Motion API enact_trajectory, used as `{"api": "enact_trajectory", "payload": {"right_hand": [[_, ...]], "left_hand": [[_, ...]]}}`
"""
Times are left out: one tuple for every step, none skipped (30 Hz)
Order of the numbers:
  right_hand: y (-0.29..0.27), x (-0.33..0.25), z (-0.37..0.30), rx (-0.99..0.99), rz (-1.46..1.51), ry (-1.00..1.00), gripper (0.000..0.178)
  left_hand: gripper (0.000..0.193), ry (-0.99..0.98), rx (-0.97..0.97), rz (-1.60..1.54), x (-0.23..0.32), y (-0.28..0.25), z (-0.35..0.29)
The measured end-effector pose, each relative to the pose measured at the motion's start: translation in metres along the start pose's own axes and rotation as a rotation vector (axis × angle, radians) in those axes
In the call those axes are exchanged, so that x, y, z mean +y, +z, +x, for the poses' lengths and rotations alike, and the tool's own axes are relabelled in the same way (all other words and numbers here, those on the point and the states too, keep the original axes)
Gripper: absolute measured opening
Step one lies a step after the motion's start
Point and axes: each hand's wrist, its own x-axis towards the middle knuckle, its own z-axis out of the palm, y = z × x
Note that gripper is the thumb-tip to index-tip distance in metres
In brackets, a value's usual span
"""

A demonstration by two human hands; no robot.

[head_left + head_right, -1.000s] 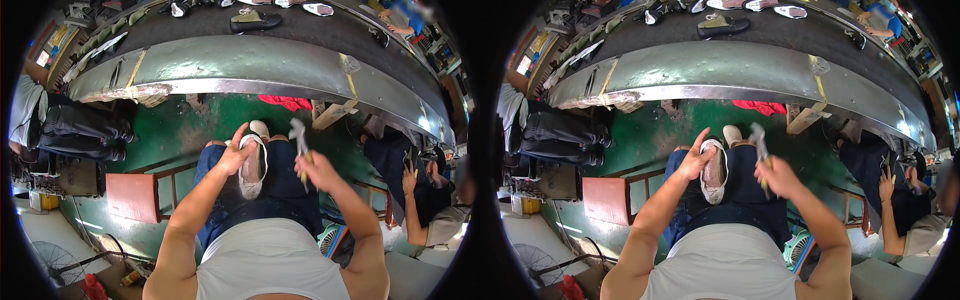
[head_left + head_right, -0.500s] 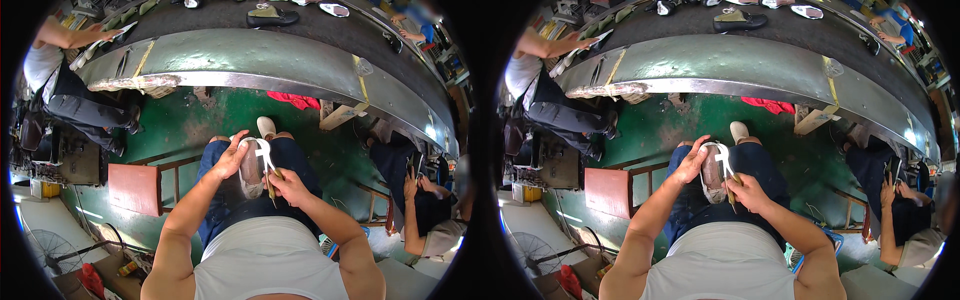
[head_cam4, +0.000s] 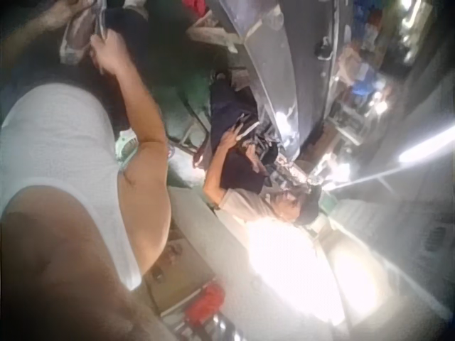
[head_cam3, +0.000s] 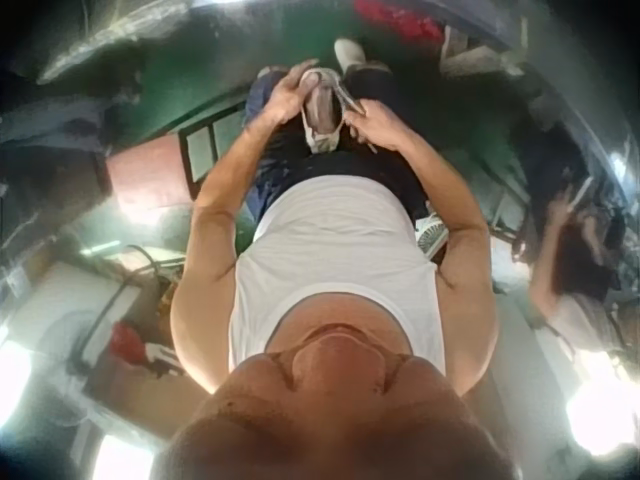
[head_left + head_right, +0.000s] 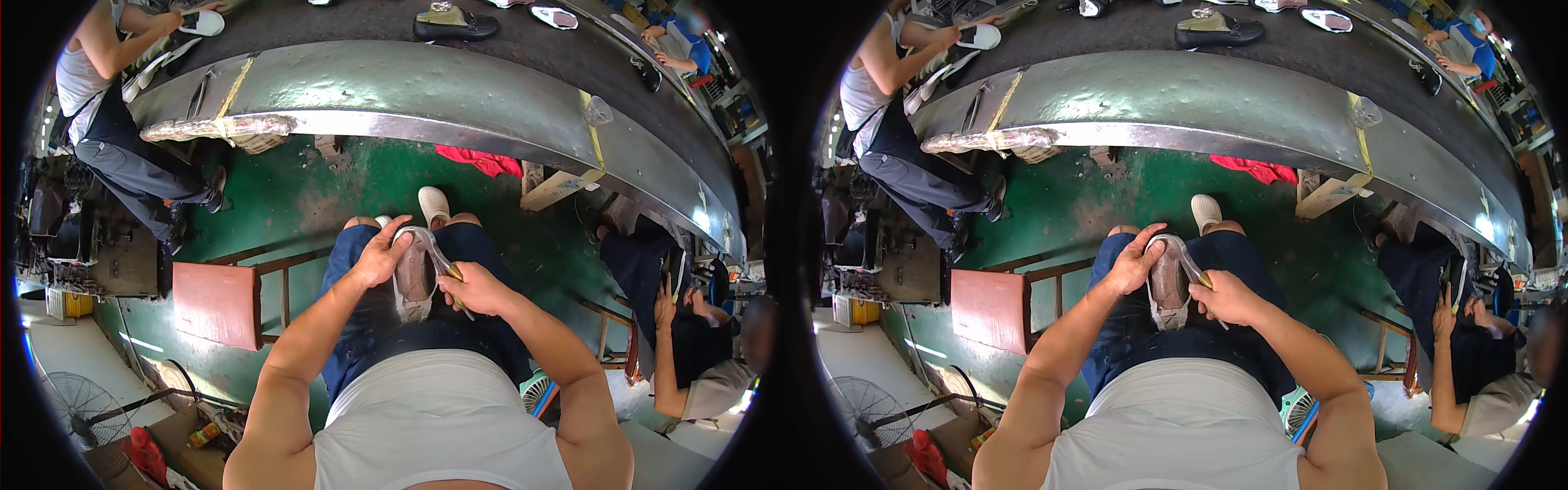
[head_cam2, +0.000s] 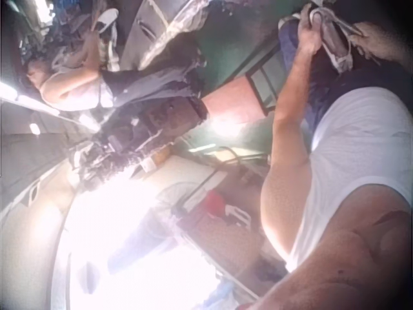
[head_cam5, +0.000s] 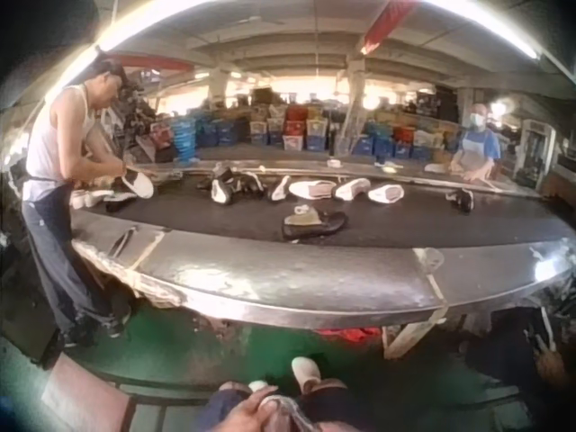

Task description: The worker is performing manual lasting or trimming on shoe uppers using a pair of lasting pincers/pliers at a shoe factory conveyor belt.

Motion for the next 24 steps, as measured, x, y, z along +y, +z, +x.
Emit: {"api": "enact_trajectory", "payload": {"right_hand": [[0.0, -0.002, 0.0, 0.045, -0.209, -0.02, 0.024], [0.002, 0.004, 0.002, 0.044, -0.21, -0.018, 0.024], [0.005, 0.015, 0.009, 0.135, -0.333, -0.168, 0.024], [0.008, 0.027, 0.015, 0.226, -0.455, -0.32, 0.024], [0.013, 0.032, 0.021, 0.276, -0.492, -0.358, 0.022], [0.016, 0.037, 0.024, 0.276, -0.493, -0.359, 0.022], [0.018, 0.043, 0.027, 0.304, -0.486, -0.365, 0.022], [0.022, 0.04, 0.025, 0.329, -0.478, -0.367, 0.022], [0.022, 0.036, 0.022, 0.327, -0.476, -0.366, 0.022], [0.021, 0.033, 0.017, 0.283, -0.502, -0.327, 0.022], [0.019, 0.026, 0.01, 0.243, -0.529, -0.289, 0.022], [0.017, 0.024, 0.005, 0.246, -0.528, -0.286, 0.022], [0.016, 0.023, 0.0, 0.267, -0.62, -0.298, 0.022], [0.016, 0.021, -0.006, 0.288, -0.711, -0.308, 0.022], [0.018, 0.018, -0.01, 0.291, -0.71, -0.304, 0.022], [0.024, 0.014, -0.013, 0.292, -0.747, -0.252, 0.022], [0.027, 0.011, -0.014, 0.292, -0.784, -0.199, 0.022], [0.028, 0.011, -0.014, 0.293, -0.784, -0.195, 0.022], [0.029, 0.012, -0.013, 0.311, -0.774, -0.178, 0.022], [0.03, 0.013, -0.011, 0.326, -0.765, -0.166, 0.021], [0.025, 0.016, -0.01, 0.323, -0.766, -0.167, 0.021], [0.016, 0.021, -0.01, 0.26, -0.703, -0.2, 0.02], [0.008, 0.026, -0.011, 0.201, -0.637, -0.228, 0.02], [0.002, 0.028, -0.016, 0.196, -0.637, -0.228, 0.02]], "left_hand": [[0.046, -0.001, 0.003, -0.002, -0.003, -0.001, 0.0], [0.044, 0.015, 0.007, -0.029, -0.008, -0.002, 0.0], [0.042, 0.033, 0.012, -0.054, -0.009, -0.002, 0.001], [0.042, 0.033, 0.015, -0.055, -0.011, -0.003, 0.0], [0.042, 0.034, 0.027, -0.061, -0.011, -0.003, 0.0], [0.041, 0.034, 0.039, -0.068, -0.011, -0.004, 0.001], [0.041, 0.035, 0.04, -0.067, -0.011, -0.004, 0.002], [0.042, 0.016, 0.032, -0.086, -0.011, -0.005, 0.001], [0.042, -0.002, 0.024, -0.105, -0.01, -0.005, -0.001], [0.042, -0.005, 0.024, -0.105, -0.01, -0.005, -0.003], [0.044, -0.008, 0.017, -0.08, -0.005, -0.005, -0.004], [0.046, -0.01, 0.008, -0.055, -0.001, -0.004, -0.005], [0.046, -0.01, 0.004, -0.055, 0.002, -0.004, -0.006], [0.047, -0.017, -0.023, -0.131, 0.005, -0.004, -0.007], [0.048, -0.025, -0.049, -0.206, 0.007, -0.003, -0.008], [0.048, -0.026, -0.054, -0.207, 0.007, 0.0, -0.006], [0.047, -0.125, 0.022, -0.297, 0.009, 0.005, -0.003], [0.047, -0.225, 0.099, -0.386, 0.011, 0.01, 0.001], [0.043, -0.247, 0.134, -0.439, 0.014, 0.014, 0.004], [0.043, -0.247, 0.136, -0.439, 0.012, 0.015, 0.007], [0.042, -0.231, 0.145, -0.415, 0.008, 0.015, 0.009], [0.041, -0.215, 0.155, -0.39, 0.006, 0.015, 0.011], [0.04, -0.21, 0.159, -0.394, 0.008, 0.016, 0.012], [0.04, -0.212, 0.163, -0.396, 0.006, 0.013, 0.011]]}}
